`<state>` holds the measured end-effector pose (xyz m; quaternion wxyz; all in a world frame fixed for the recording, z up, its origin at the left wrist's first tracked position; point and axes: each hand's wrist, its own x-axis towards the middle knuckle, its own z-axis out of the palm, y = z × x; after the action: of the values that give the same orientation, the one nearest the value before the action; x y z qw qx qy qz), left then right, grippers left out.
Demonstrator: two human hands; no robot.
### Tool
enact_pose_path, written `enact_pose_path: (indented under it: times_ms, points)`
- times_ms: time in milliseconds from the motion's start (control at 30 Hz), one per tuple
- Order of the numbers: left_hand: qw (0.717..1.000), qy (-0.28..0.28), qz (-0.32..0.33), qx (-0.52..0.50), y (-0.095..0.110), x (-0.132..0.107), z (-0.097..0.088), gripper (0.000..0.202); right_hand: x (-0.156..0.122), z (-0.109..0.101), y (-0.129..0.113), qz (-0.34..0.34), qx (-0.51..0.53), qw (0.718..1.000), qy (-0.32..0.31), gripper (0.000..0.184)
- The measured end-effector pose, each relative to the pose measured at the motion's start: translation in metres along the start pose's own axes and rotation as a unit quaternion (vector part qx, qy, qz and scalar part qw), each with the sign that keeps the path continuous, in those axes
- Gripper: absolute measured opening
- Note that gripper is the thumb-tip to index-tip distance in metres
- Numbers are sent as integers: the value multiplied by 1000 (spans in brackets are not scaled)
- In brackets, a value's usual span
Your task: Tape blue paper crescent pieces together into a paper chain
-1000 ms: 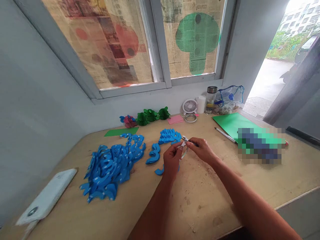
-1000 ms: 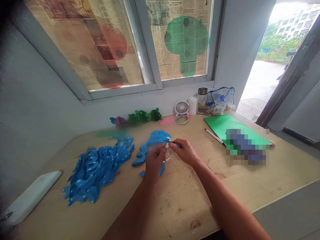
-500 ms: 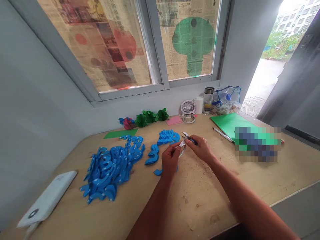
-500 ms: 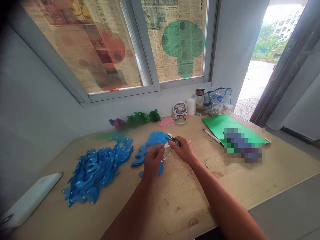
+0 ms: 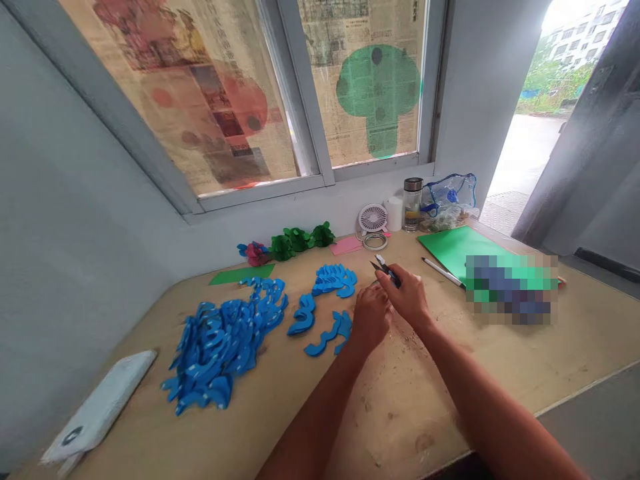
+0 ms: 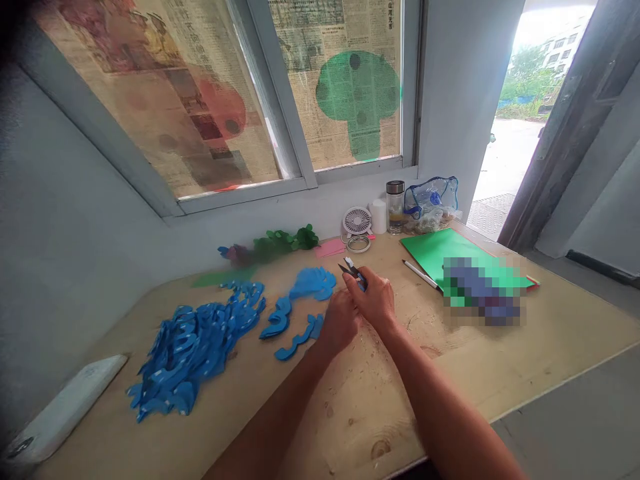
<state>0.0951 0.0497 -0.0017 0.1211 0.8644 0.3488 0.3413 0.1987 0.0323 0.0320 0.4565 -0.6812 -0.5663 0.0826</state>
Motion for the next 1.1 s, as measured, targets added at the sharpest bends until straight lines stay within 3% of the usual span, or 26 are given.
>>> enact_pose_path:
  times_ms: [167, 300, 367, 433, 533, 667, 867, 1100]
  points:
    - [986, -42, 28, 159, 1, -19, 11, 38, -1, 3, 2, -4, -22, 999, -23, 40]
    - [991, -30, 22, 126, -3, -27, 3, 30, -3, 3, 0, -9, -47, 998, -36, 40]
    - [997, 0, -24, 75, -5, -31, -7, 20, -4, 3, -2, -11, -68, 997, -43, 39]
    - [993, 74, -95, 12, -8, -37, -20, 18, -5, 3, -3, -14, -91, 994, -55, 38]
    - [968, 152, -176, -93, -14, -48, -36, 12, -10, 7, -6, -32, -122, 989, -81, 38]
    - [927, 232, -226, -191, -18, -56, -46, 10, -16, 14, -12, -71, -167, 976, -117, 38]
    - [919, 283, -210, -175, -20, -57, -49, 9, -25, 23, -19, -117, -226, 955, -152, 35]
    - [953, 265, -142, -43, -25, -59, -55, 11, -33, 25, -29, -152, -264, 927, -216, 35]
